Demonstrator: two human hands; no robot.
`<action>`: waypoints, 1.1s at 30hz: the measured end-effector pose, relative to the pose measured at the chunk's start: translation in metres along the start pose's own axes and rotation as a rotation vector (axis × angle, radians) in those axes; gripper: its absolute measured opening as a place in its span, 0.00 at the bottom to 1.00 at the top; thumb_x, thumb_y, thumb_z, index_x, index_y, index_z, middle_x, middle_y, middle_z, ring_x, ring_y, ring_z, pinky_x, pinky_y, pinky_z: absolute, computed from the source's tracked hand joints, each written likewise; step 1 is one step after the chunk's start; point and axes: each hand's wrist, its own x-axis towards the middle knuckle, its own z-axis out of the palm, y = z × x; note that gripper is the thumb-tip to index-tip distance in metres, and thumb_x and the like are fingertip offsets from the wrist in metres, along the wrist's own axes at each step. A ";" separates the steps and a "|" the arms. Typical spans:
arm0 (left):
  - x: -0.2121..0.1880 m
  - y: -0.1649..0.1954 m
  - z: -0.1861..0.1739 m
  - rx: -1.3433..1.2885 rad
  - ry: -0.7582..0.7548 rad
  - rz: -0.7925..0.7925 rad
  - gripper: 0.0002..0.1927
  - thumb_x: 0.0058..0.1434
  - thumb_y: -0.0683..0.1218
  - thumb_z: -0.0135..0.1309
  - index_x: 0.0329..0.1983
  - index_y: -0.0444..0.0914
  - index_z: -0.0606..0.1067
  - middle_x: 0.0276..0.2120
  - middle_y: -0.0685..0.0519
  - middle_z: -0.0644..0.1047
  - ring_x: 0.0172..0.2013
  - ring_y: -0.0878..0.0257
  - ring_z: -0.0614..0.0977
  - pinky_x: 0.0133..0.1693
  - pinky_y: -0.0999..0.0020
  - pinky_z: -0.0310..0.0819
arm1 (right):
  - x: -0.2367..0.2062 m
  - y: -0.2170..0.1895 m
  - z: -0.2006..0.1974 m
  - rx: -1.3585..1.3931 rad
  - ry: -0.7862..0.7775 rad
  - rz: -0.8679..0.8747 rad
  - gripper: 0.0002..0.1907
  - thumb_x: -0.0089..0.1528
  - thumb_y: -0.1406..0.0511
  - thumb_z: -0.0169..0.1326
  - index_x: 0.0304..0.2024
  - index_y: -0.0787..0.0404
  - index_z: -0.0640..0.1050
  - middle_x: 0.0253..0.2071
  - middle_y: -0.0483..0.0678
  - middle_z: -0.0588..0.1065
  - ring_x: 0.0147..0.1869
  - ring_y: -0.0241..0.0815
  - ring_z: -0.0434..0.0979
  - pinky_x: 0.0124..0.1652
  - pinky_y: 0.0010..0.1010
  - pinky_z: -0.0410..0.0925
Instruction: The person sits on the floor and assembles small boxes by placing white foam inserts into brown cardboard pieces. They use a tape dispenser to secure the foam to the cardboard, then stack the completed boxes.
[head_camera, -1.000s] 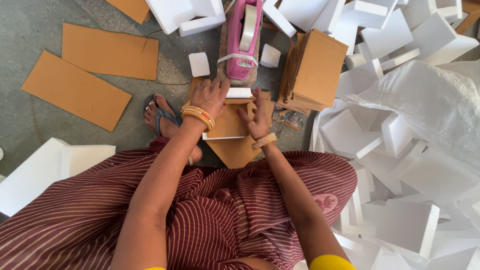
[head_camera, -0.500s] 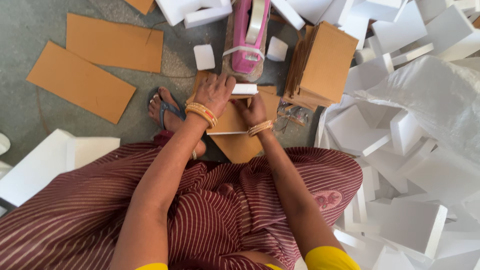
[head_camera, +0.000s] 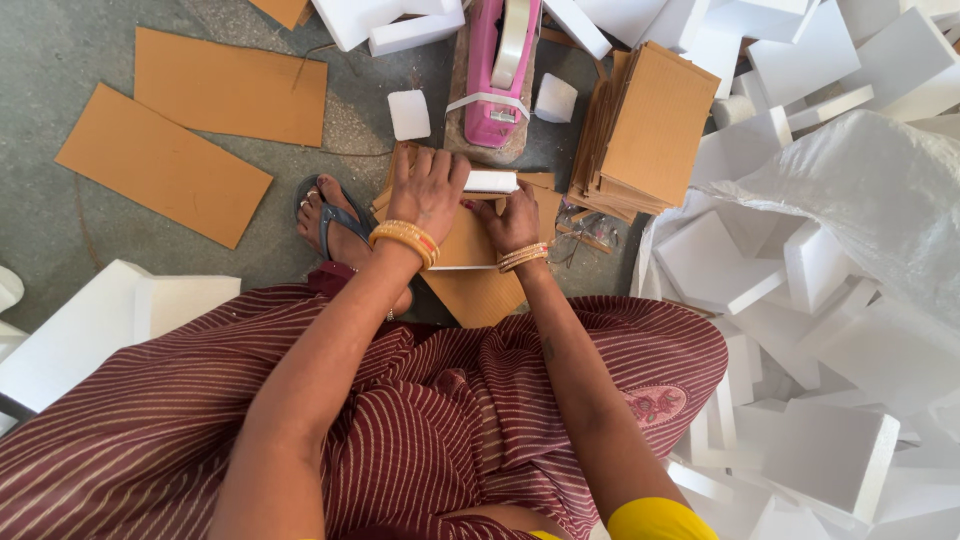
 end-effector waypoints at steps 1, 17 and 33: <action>-0.003 0.002 0.000 0.000 0.031 -0.011 0.18 0.55 0.46 0.53 0.49 0.41 0.70 0.41 0.52 0.74 0.49 0.54 0.75 0.55 0.48 0.68 | -0.002 -0.001 0.001 -0.006 0.005 -0.007 0.21 0.57 0.59 0.67 0.50 0.59 0.81 0.51 0.54 0.79 0.61 0.61 0.71 0.58 0.49 0.66; -0.008 -0.003 0.009 -0.192 -0.072 0.027 0.16 0.61 0.47 0.54 0.50 0.38 0.71 0.44 0.50 0.72 0.45 0.54 0.73 0.49 0.57 0.70 | 0.131 0.020 -0.063 0.511 -0.197 0.524 0.15 0.68 0.57 0.52 0.50 0.59 0.81 0.38 0.40 0.76 0.35 0.31 0.72 0.35 0.24 0.71; 0.003 -0.001 0.017 -0.239 -0.092 0.101 0.17 0.58 0.47 0.58 0.49 0.39 0.72 0.43 0.50 0.73 0.45 0.53 0.73 0.50 0.54 0.68 | -0.063 -0.010 -0.015 0.905 -0.176 0.416 0.07 0.68 0.69 0.57 0.45 0.67 0.77 0.34 0.46 0.77 0.33 0.30 0.74 0.34 0.22 0.69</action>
